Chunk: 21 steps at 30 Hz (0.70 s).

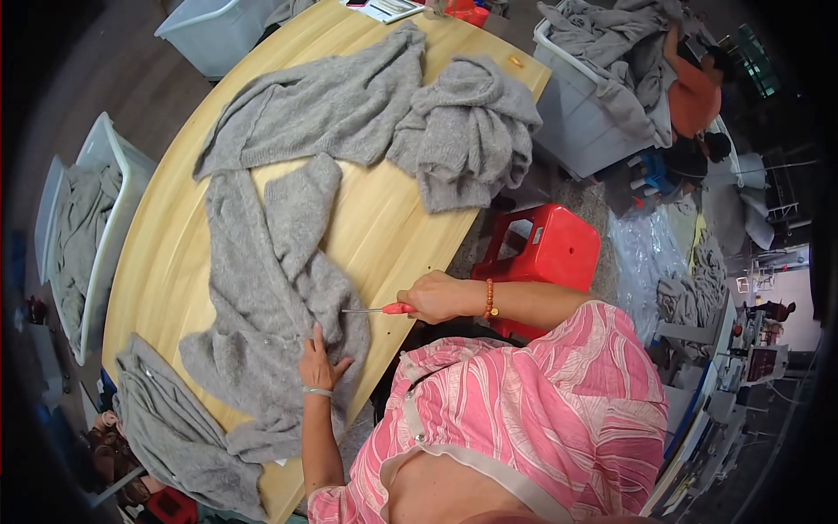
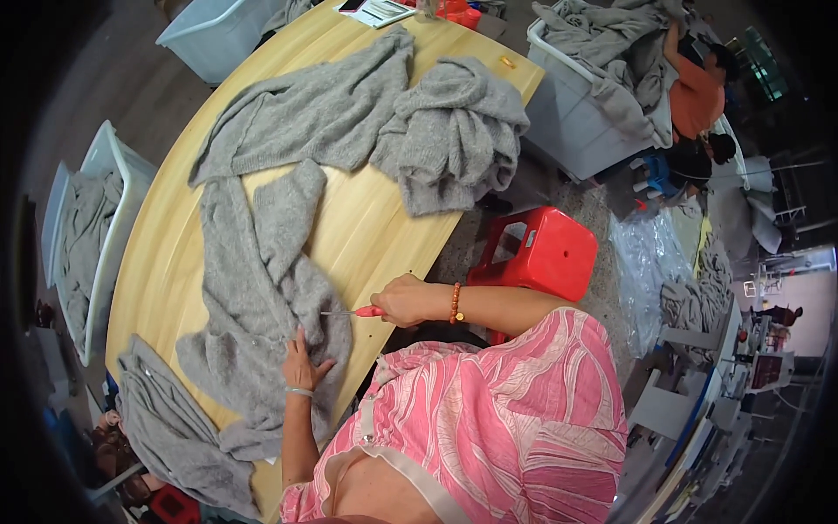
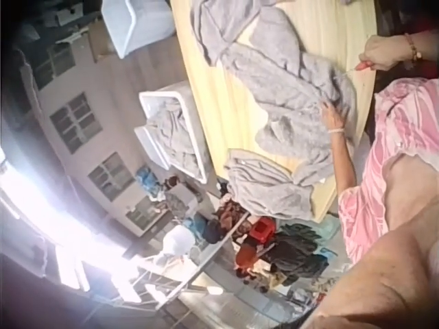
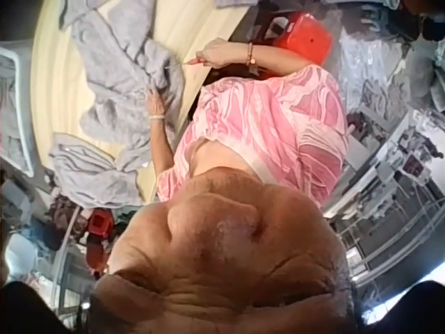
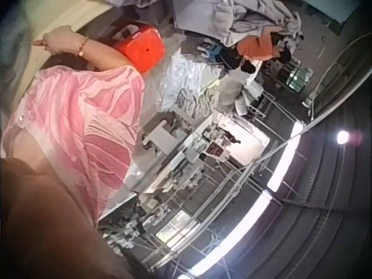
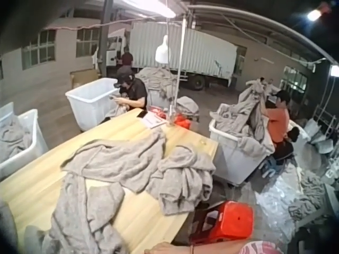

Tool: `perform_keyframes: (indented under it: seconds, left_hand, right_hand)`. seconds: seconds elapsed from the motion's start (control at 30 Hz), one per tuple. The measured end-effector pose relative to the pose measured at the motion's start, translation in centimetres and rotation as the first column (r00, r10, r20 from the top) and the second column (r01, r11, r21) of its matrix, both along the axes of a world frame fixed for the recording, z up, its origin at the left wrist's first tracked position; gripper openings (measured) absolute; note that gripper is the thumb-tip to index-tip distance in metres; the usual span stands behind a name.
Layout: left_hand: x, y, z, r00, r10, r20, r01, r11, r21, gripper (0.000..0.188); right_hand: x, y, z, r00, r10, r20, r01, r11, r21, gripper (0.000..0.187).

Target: Trimming loose threads from a grey sweater and then folding it on a work table.

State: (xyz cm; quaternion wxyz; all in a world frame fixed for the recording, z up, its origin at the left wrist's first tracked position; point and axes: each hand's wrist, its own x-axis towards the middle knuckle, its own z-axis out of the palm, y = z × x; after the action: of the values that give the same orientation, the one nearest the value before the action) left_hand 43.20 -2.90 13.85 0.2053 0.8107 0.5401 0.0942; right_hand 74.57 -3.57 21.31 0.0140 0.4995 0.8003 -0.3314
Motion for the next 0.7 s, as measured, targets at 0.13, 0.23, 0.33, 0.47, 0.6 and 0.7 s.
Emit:
perform_keyframes:
  seconds: [0.13, 0.23, 0.33, 0.47, 0.6, 0.7]
  left_hand:
    - [-2.5, 0.2, -3.0, 0.974, -0.024, -0.227, 0.01, 0.998, -0.061, 0.055]
    - [-4.5, 1.4, -2.7, 0.993, -0.037, -0.112, 0.042, 0.998, 0.049, 0.043]
    - [-1.5, 4.0, 6.8, 0.99, 0.092, 0.107, -0.083, 0.993, -0.085, 0.031]
    - [2.7, 2.8, 22.2, 0.783, -0.003, 0.622, -0.104, 0.985, 0.136, 0.029]
    - [9.1, 1.9, 29.3, 0.754, -0.272, 0.597, 0.048, 0.931, 0.363, 0.028]
    - [12.3, 3.1, 30.7, 0.699, -0.304, 0.647, 0.011, 0.91, 0.415, 0.032]
  right_hand:
    - [1.1, 0.5, 1.3, 1.0, -0.006, 0.0, 0.006, 1.0, -0.026, 0.026]
    - [1.3, 0.9, 2.6, 1.0, 0.016, 0.022, -0.015, 0.999, -0.037, 0.025]
    - [2.1, 0.3, 2.7, 0.996, 0.052, 0.07, -0.043, 0.991, -0.123, 0.024]
    - [0.5, -1.6, 6.3, 0.964, 0.238, -0.117, -0.253, 0.959, -0.129, 0.027]
    - [2.4, -2.1, 11.4, 0.935, 0.303, -0.184, -0.318, 0.946, -0.058, 0.03]
    - [4.7, -1.2, 13.7, 0.933, 0.196, -0.301, -0.174, 0.98, 0.096, 0.033]
